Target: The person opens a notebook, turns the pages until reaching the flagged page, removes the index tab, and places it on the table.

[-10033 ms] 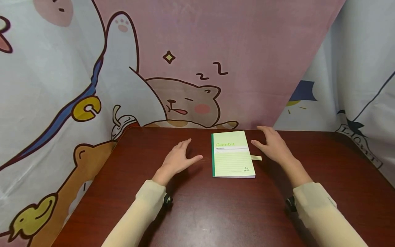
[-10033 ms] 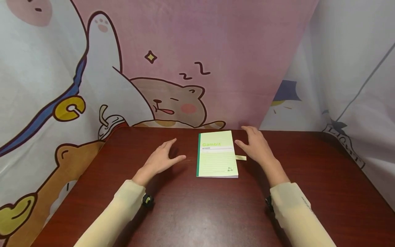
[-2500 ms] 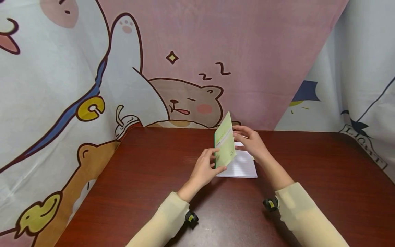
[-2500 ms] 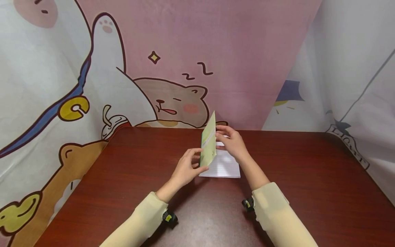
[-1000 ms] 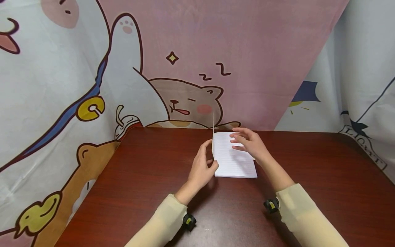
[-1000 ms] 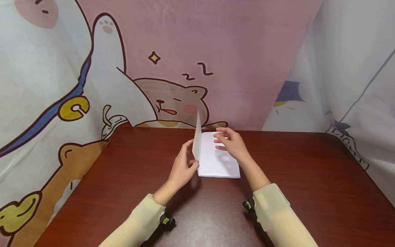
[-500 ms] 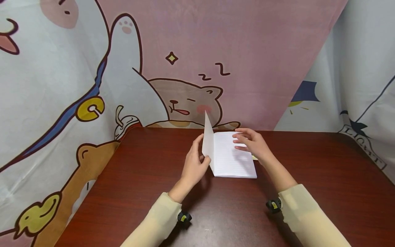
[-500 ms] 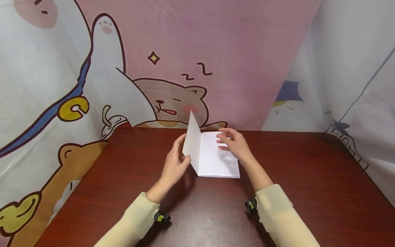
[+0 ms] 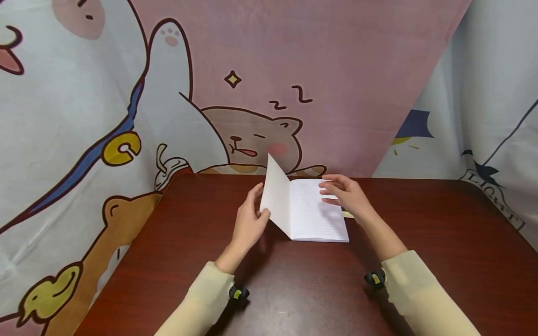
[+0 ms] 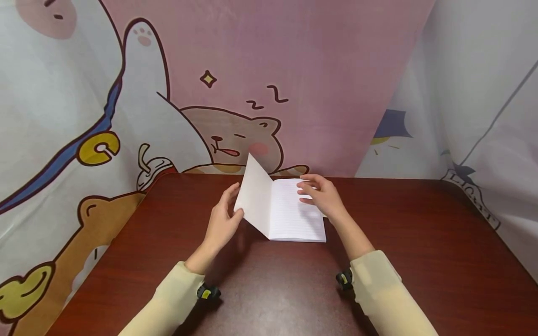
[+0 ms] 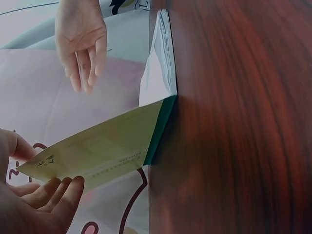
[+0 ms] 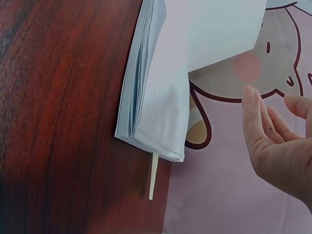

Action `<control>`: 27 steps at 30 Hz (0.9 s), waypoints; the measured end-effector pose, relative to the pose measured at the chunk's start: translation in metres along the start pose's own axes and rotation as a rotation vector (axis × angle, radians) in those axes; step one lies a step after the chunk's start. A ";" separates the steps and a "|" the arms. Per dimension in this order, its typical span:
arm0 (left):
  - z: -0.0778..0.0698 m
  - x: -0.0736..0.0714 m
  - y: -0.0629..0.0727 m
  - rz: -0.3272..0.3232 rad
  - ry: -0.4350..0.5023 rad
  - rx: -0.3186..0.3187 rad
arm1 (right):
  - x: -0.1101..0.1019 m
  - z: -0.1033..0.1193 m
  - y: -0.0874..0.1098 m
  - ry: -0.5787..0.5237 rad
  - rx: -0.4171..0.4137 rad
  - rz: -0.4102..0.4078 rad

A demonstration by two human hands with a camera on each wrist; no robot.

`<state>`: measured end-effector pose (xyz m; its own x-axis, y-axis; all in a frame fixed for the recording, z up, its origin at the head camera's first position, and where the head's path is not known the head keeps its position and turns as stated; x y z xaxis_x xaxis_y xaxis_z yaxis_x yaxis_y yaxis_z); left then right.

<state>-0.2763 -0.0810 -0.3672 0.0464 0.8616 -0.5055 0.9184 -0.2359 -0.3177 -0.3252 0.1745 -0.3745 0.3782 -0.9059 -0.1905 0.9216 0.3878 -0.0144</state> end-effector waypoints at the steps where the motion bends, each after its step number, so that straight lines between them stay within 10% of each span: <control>1: 0.001 -0.002 0.000 -0.004 -0.006 0.001 | -0.001 0.000 0.000 -0.005 -0.001 -0.001; 27: 0.030 -0.022 0.005 -0.001 -0.042 -0.111 | -0.015 -0.006 0.002 0.076 0.010 -0.034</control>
<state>-0.2845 -0.1148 -0.3818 0.0310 0.8418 -0.5388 0.9563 -0.1817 -0.2289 -0.3291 0.1896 -0.3779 0.3390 -0.9030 -0.2639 0.9349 0.3546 -0.0127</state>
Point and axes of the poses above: each hand's wrist, its own y-axis away from the middle knuckle, its own x-axis out of the palm, z = x × y, the point moved 8 cm from there along -y, towards the middle knuckle, and after that the axes turned 12 degrees about z, right-handed, at the moved point
